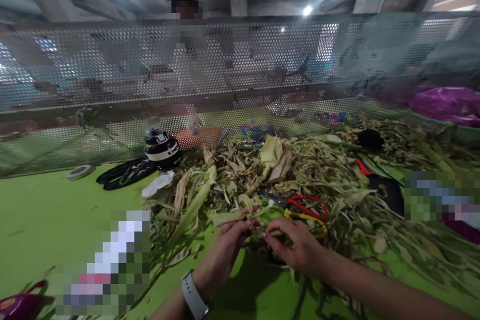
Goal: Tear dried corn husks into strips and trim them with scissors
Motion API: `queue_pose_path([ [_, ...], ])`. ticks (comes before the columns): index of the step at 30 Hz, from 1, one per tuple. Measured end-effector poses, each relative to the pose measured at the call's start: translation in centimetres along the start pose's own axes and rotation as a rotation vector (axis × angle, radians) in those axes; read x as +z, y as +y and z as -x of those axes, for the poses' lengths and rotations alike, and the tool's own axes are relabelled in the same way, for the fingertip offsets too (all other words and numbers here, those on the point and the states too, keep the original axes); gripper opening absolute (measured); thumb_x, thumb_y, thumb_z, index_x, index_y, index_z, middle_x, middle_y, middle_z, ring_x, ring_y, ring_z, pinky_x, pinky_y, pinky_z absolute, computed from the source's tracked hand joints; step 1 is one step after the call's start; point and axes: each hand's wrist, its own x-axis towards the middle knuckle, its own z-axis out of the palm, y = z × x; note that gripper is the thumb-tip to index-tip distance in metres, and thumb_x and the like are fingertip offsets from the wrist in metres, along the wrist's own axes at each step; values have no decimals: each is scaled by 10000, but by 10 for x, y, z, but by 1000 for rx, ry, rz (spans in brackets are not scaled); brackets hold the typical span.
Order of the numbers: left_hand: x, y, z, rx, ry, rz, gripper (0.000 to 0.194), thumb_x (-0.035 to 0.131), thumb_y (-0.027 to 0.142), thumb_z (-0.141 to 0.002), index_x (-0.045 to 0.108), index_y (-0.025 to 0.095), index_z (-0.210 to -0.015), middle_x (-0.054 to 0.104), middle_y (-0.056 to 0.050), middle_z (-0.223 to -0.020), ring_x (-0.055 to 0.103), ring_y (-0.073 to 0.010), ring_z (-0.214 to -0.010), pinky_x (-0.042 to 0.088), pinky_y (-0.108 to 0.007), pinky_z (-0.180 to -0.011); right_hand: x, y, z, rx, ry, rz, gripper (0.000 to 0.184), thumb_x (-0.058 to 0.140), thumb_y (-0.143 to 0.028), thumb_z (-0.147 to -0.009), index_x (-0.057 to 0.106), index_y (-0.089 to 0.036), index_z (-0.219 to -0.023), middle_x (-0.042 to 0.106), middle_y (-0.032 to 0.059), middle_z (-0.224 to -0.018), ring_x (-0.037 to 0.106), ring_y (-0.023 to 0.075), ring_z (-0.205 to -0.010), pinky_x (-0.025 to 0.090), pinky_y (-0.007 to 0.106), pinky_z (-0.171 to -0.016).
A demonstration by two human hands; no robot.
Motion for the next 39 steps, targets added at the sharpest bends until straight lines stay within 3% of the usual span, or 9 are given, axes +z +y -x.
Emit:
queue_pose_path([
  [5, -1, -5, -3, -48, -66, -41, 419, 704, 277, -637, 648, 158, -1035, 703, -63, -811, 613, -181, -741, 452, -267, -703, -3, -1, -2, -5, 23, -42, 88, 517, -273, -817, 537, -199, -861, 605, 20, -752, 558, 132, -690, 421, 222, -641],
  [10, -2, -10, -5, -57, -77, -54, 376, 709, 283, -628, 673, 155, -979, 708, -78, -804, 613, -183, -681, 461, -272, -660, -1, 3, -2, 110, 59, -86, 148, 519, -324, -814, 536, -192, -881, 573, 19, -734, 515, 120, -634, 409, 211, -569],
  [15, -2, -10, -4, -23, -91, -39, 339, 688, 274, -662, 672, 175, -985, 699, -71, -757, 602, -184, -668, 446, -244, -604, 0, -1, -1, 233, -6, -271, 159, 499, -318, -830, 520, -180, -905, 488, -30, -607, 430, 76, -496, 357, 175, -458],
  [20, -3, -13, -5, 44, -170, -104, 350, 704, 284, -651, 669, 162, -977, 681, -49, -708, 545, -135, -568, 403, -209, -530, -1, -4, -3, 202, 7, -278, 120, 525, -294, -812, 535, -176, -832, 515, -18, -655, 462, 75, -520, 388, 179, -485],
  [25, -8, -16, -10, 117, -170, -140, 376, 703, 323, -651, 659, 155, -985, 687, -57, -779, 560, -138, -627, 408, -210, -551, 1, 0, -6, 242, 75, -224, 212, 543, -389, -803, 519, -178, -811, 509, -31, -642, 470, 70, -492, 382, 179, -463],
  [31, -10, -20, -12, 98, -178, -172, 393, 705, 323, -651, 658, 137, -993, 688, -68, -793, 563, -134, -638, 411, -213, -563, -1, -1, -7, 29, 107, -79, 168, 551, -324, -804, 560, -175, -882, 584, 15, -781, 522, 109, -658, 421, 218, -618],
  [35, -10, -19, -13, 132, -157, -149, 428, 687, 305, -676, 620, 158, -1073, 686, -54, -805, 550, -116, -628, 405, -201, -567, -3, -2, -8, 147, 61, -223, 196, 550, -347, -804, 543, -166, -879, 547, -10, -697, 501, 95, -590, 413, 201, -553],
  [39, -10, -18, -13, 143, -133, -137, 419, 699, 301, -659, 633, 176, -1053, 685, -39, -807, 564, -134, -694, 405, -195, -583, -3, 2, -11, 210, 114, -220, 200, 510, -351, -833, 537, -167, -904, 538, -21, -660, 497, 97, -580, 404, 199, -542],
])
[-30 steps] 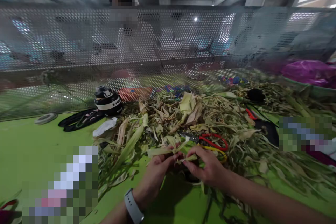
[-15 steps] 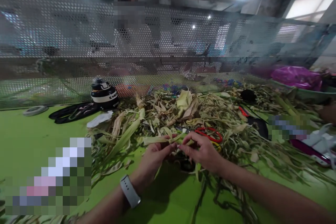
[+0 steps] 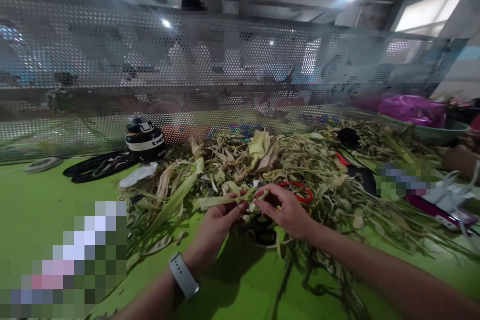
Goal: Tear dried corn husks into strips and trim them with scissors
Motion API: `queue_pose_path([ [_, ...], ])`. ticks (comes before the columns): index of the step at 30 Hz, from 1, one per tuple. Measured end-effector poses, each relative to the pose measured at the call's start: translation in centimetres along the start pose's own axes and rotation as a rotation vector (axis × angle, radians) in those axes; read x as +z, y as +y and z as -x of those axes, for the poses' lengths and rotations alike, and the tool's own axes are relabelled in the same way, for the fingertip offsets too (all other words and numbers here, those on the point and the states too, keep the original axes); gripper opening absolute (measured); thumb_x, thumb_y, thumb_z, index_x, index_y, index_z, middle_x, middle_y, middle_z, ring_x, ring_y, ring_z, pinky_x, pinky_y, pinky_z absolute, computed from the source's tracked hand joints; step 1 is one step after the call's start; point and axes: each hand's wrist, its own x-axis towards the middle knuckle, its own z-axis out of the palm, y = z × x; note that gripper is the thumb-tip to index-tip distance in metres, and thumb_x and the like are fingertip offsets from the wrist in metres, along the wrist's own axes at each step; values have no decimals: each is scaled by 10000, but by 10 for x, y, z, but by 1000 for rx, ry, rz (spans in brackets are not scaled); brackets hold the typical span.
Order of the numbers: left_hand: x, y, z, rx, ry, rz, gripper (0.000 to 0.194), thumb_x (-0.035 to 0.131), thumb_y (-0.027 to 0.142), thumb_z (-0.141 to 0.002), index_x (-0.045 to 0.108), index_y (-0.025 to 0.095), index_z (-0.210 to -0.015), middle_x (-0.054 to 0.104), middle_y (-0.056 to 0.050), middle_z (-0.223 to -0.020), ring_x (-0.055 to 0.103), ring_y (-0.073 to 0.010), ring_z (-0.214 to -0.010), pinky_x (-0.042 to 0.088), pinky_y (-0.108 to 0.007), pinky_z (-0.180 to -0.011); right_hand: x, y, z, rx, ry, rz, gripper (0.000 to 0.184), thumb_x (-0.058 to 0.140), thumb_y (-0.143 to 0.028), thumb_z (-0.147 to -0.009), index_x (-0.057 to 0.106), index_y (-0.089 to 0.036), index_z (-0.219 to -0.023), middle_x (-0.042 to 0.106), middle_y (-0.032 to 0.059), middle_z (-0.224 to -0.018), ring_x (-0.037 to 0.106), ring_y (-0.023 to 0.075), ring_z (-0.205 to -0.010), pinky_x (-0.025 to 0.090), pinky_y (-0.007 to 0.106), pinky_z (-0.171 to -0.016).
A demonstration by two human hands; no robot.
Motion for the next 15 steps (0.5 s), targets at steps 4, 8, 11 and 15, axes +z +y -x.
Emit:
queue_pose_path([
  [4, 0, 1, 1, -15, 85, 24, 347, 684, 329, -663, 664, 190, -980, 689, -30, -849, 572, -127, -699, 417, -189, -588, 1, 6, -2, -148, 50, 149, 177, 509, -309, -846, 569, -182, -954, 605, 33, -859, 558, 142, -777, 432, 249, -710],
  [8, 2, 3, 2, -6, 132, 17, 416, 708, 310, -633, 643, 176, -1022, 692, -26, -825, 567, -109, -651, 414, -180, -566, 1, 6, -1, -218, 15, 195, 157, 484, -266, -868, 590, -187, -951, 611, 39, -881, 561, 146, -822, 430, 249, -737],
  [11, 3, 3, 1, -31, 124, 13, 422, 708, 300, -633, 636, 173, -1030, 691, -29, -833, 575, -118, -660, 424, -187, -570, 2, 5, 0, -258, 4, 212, 150, 470, -249, -876, 598, -174, -899, 599, 34, -809, 558, 138, -770, 434, 236, -697],
  [15, 1, 0, -1, -19, 114, -73, 350, 699, 322, -642, 665, 166, -953, 671, -11, -699, 544, -110, -586, 415, -186, -540, 0, 4, -1, -298, 77, 240, 137, 476, -243, -874, 595, -179, -898, 584, 37, -803, 554, 141, -767, 436, 248, -708],
])
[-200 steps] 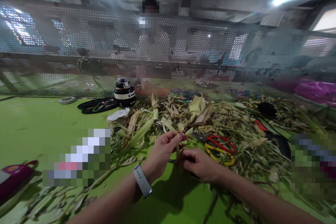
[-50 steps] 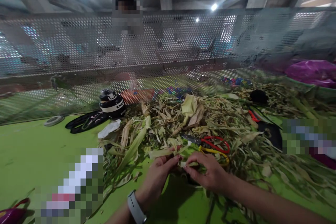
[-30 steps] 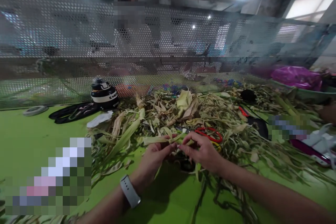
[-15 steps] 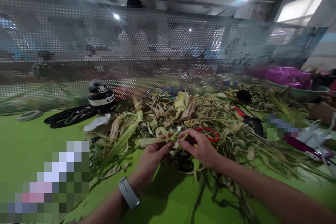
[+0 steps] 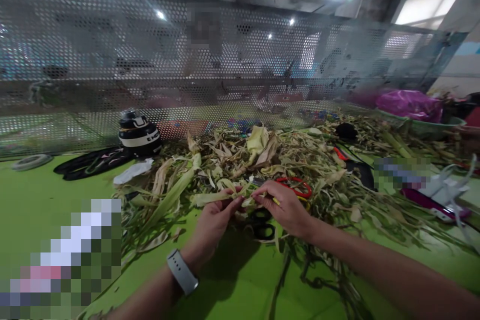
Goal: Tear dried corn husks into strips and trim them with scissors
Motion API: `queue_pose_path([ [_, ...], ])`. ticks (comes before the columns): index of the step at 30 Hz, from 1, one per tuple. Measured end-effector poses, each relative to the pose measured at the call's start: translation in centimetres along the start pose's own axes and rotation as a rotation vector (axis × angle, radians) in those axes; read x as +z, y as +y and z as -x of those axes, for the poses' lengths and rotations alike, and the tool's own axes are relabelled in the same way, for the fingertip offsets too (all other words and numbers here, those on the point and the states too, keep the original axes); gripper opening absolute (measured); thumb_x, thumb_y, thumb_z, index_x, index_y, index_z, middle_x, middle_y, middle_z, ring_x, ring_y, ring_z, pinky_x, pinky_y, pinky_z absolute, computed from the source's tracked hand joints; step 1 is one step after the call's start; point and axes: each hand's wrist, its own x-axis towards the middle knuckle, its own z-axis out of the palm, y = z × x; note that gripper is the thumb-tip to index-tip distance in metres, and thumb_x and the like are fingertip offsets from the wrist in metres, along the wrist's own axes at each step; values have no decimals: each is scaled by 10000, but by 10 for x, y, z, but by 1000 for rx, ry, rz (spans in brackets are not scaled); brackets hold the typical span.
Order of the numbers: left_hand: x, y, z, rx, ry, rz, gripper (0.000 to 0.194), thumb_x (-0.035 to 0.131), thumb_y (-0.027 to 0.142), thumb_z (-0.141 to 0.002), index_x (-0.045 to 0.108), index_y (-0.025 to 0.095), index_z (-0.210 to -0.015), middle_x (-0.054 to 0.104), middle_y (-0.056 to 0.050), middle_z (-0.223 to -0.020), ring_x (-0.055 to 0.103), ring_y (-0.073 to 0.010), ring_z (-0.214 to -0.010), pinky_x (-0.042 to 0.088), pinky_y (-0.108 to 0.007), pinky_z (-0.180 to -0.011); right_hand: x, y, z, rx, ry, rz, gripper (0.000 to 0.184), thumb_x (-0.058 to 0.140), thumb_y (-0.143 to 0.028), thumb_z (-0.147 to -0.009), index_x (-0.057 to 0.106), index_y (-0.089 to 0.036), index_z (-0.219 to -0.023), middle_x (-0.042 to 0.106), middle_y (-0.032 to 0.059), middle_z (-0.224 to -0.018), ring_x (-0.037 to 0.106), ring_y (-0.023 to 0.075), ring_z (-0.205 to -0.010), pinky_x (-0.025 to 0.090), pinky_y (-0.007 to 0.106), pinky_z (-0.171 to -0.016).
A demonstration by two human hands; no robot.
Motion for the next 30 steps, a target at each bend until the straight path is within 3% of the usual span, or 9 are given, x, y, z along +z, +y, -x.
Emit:
queue_pose_path([
  [3, -1, -1, 0, 47, -39, -71, 314, 691, 328, -651, 673, 162, -916, 643, -1, -635, 520, -105, -556, 403, -184, -526, -2, 1, -2, -47, 67, 78, 120, 494, -225, -863, 606, -195, -896, 576, 61, -904, 539, 162, -885, 428, 284, -786],
  [6, 1, 1, 3, 54, -161, -98, 291, 698, 330, -636, 670, 149, -863, 648, -19, -669, 549, -134, -609, 434, -214, -575, -3, 3, -3, -109, 109, 153, 90, 525, -214, -846, 608, -203, -878, 586, 69, -1001, 497, 189, -1019, 381, 333, -888],
  [8, 1, 2, 6, 74, -239, -112, 277, 688, 329, -646, 653, 159, -862, 654, -29, -730, 570, -159, -680, 456, -241, -640, -2, 3, -2, -102, 79, 146, 91, 513, -224, -855, 595, -202, -888, 616, 58, -952, 527, 178, -970, 396, 319, -865],
  [11, 0, 1, 6, 150, -322, -165, 345, 631, 329, -709, 568, 186, -1017, 641, -26, -814, 574, -170, -738, 468, -279, -698, 2, 2, 1, -31, 37, 129, 127, 462, -249, -883, 573, -191, -903, 629, 49, -849, 561, 158, -827, 428, 272, -754],
  [13, -2, 1, 4, 226, -303, -241, 374, 603, 316, -733, 509, 188, -1071, 621, -38, -901, 569, -178, -786, 465, -301, -728, 3, 1, 3, 4, 34, 135, 144, 439, -257, -891, 562, -182, -886, 621, 50, -823, 558, 156, -789, 421, 255, -712],
  [17, -3, 2, 3, 353, -140, -413, 210, 587, 278, -730, 547, 167, -903, 550, -71, -1059, 534, -196, -896, 434, -290, -778, 5, -1, 5, 88, -6, 115, 168, 406, -285, -901, 541, -186, -882, 577, 14, -722, 525, 124, -628, 391, 210, -597],
  [25, 6, 9, 15, 171, -171, -168, 256, 557, 267, -741, 591, 178, -979, 649, -29, -904, 557, -176, -817, 433, -269, -739, 7, -3, 6, 231, -9, 27, 213, 389, -362, -899, 511, -190, -870, 442, -44, -561, 412, 101, -492, 299, 193, -493],
  [30, 7, 0, 10, 139, -137, -134, 314, 660, 361, -673, 617, 161, -912, 652, -37, -814, 563, -169, -736, 426, -253, -646, 10, -5, 8, 247, -33, -59, 193, 392, -349, -899, 493, -186, -879, 408, -60, -539, 371, 87, -463, 268, 189, -462],
])
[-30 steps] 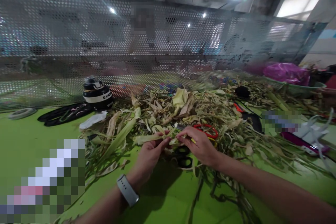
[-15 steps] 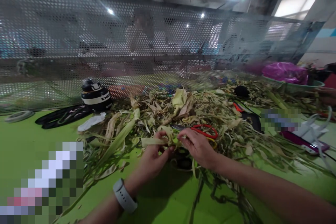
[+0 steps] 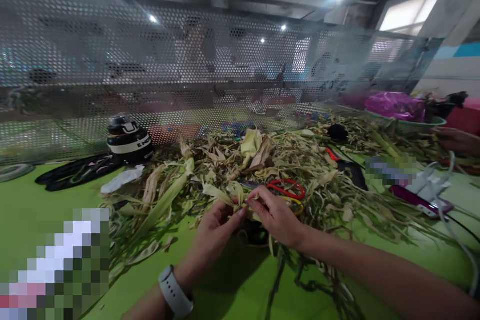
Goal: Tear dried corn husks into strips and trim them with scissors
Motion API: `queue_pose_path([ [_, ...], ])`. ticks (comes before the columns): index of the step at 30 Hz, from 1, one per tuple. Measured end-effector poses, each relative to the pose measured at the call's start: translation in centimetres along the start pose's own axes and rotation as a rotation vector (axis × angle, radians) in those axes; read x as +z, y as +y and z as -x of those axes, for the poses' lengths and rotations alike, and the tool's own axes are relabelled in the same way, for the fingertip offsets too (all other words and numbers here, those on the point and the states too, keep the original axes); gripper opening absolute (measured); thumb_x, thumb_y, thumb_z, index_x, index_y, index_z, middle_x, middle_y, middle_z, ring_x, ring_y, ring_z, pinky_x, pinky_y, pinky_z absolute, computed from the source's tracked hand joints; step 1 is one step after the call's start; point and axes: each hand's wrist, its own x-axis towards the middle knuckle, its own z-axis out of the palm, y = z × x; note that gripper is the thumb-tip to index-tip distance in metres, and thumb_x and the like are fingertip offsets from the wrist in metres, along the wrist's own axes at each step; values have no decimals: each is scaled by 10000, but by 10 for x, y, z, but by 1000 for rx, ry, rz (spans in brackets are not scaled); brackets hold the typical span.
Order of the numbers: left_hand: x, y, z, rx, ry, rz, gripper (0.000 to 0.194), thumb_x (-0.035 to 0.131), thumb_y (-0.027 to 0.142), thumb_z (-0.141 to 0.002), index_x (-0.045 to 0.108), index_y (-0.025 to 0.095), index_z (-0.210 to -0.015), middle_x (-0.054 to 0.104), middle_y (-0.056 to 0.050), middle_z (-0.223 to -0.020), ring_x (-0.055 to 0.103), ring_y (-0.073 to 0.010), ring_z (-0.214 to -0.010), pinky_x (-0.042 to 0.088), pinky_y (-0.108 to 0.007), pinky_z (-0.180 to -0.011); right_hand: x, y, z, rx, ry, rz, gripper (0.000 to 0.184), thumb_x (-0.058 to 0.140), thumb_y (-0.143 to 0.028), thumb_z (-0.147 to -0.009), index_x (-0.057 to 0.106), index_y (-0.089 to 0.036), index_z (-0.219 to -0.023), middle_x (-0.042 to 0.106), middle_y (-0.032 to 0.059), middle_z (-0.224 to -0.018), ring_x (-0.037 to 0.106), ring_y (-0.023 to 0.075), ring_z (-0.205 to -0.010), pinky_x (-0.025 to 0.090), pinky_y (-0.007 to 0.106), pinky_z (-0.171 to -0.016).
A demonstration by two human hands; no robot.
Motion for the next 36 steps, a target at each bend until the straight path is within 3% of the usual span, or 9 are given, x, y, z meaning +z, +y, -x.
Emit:
queue_pose_path([
  [4, 0, -5, -2, -10, 50, 3, 356, 701, 355, -637, 595, 156, -912, 584, 21, -631, 489, -109, -573, 372, -210, -532, 0, 0, 0, -11, -5, -8, 197, 410, -338, -891, 527, -180, -879, 425, -55, -547, 388, 84, -482, 281, 185, -471],
  [10, 2, -5, 0, -153, 39, 175, 254, 676, 383, -663, 574, 152, -688, 574, 21, -605, 469, -90, -539, 362, -196, -519, -3, 2, -2, -126, 8, -41, 211, 474, -326, -867, 621, -175, -858, 590, -10, -678, 506, 91, -588, 363, 175, -566],
  [14, 3, -5, 0, -177, 16, 198, 247, 654, 389, -684, 563, 166, -628, 575, 16, -589, 465, -94, -532, 359, -198, -512, -3, 1, -2, -138, 10, -47, 205, 482, -317, -864, 628, -173, -860, 612, 0, -703, 529, 96, -609, 376, 175, -586],
  [23, 2, 2, 1, -1, -42, 27, 265, 644, 374, -694, 621, 165, -856, 643, -40, -841, 544, -158, -763, 430, -248, -689, -2, 0, 0, 3, 18, 14, 233, 452, -358, -866, 581, -166, -840, 406, -59, -502, 355, 77, -448, 262, 187, -450],
  [30, 1, -3, -1, -67, -3, 1, 432, 695, 363, -634, 586, 135, -984, 641, -32, -757, 556, -163, -711, 434, -269, -659, 0, 5, -1, 41, -11, -127, 247, 484, -379, -846, 605, -164, -852, 515, -24, -618, 418, 82, -522, 315, 188, -497],
  [36, -2, -5, -4, -35, 7, 85, 419, 729, 317, -602, 556, 158, -949, 623, -12, -738, 553, -144, -685, 429, -253, -628, 0, 1, -3, 145, -20, -314, 271, 512, -418, -820, 553, -150, -825, 532, -17, -658, 479, 89, -557, 365, 192, -521],
])
